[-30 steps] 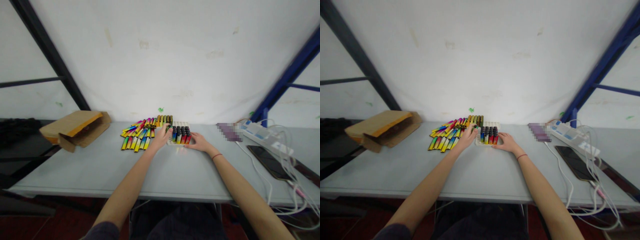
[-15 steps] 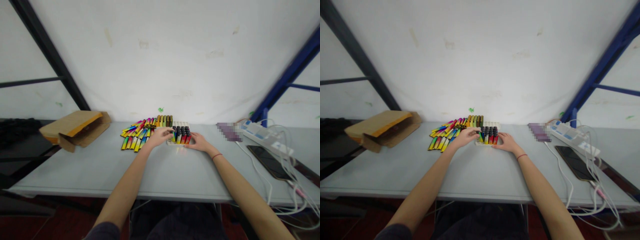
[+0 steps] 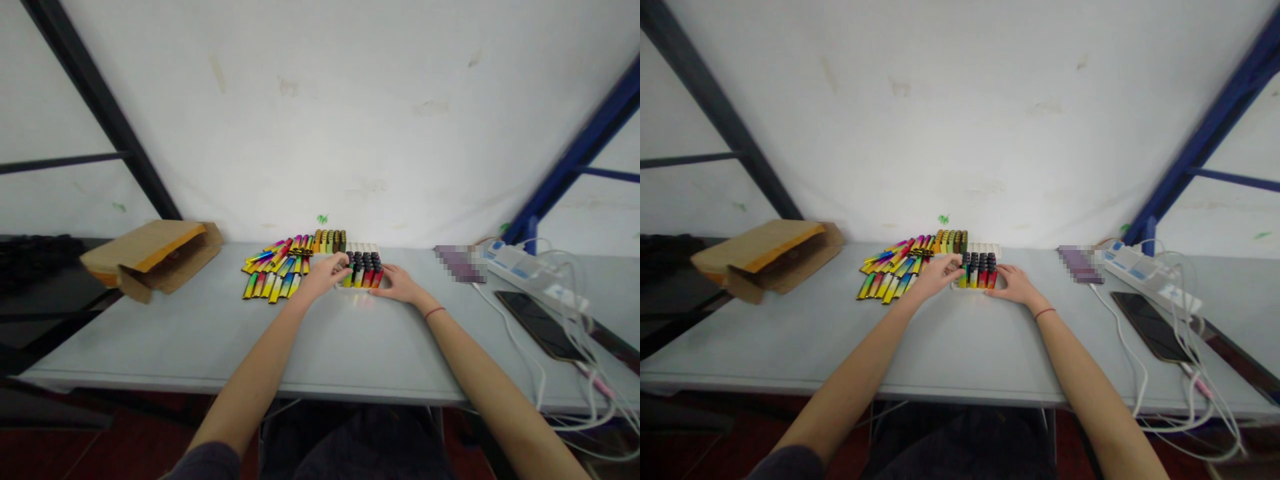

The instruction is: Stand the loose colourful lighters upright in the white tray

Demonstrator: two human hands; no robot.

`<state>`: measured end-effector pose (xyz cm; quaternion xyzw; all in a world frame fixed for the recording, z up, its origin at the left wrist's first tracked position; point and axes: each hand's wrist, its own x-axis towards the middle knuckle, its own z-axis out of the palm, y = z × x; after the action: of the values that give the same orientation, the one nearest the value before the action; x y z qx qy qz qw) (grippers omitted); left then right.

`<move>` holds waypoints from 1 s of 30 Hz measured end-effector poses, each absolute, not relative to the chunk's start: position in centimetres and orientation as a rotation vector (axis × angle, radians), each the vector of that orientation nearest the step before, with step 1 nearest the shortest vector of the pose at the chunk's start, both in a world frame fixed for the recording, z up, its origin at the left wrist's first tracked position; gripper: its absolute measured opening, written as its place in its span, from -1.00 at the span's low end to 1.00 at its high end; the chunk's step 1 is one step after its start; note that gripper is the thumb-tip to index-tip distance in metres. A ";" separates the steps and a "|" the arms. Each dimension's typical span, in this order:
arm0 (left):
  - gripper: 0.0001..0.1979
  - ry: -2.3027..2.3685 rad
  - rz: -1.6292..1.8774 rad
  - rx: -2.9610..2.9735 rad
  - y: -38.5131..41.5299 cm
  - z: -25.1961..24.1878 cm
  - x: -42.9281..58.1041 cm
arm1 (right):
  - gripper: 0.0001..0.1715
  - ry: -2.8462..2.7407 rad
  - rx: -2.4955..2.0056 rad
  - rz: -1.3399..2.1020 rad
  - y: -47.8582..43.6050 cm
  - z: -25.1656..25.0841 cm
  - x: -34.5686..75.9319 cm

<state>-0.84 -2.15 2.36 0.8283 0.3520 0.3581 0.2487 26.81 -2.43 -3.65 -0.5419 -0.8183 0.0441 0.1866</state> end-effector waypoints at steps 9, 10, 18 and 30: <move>-0.80 0.954 0.953 2.300 -2.4 2.4 -0.5 | 0.09 -2.303 -1.527 0.124 -2.4 -3.7 26.8; -0.81 0.952 0.948 2.313 -2.4 2.4 -0.6 | 0.10 -2.302 -1.528 0.124 -2.4 -3.7 26.8; -0.79 0.910 0.964 2.274 -2.0 2.0 -1.0 | 0.06 -2.293 -1.510 0.135 -2.4 -3.8 26.9; -0.83 1.595 0.820 2.419 -2.2 4.4 -4.3 | 0.07 -2.306 -1.514 0.143 -2.4 -3.7 26.8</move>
<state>-4.29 -2.18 4.38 0.8016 0.5285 0.2718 0.0649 26.78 -2.37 -3.73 -0.5382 -0.8199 0.0510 0.1884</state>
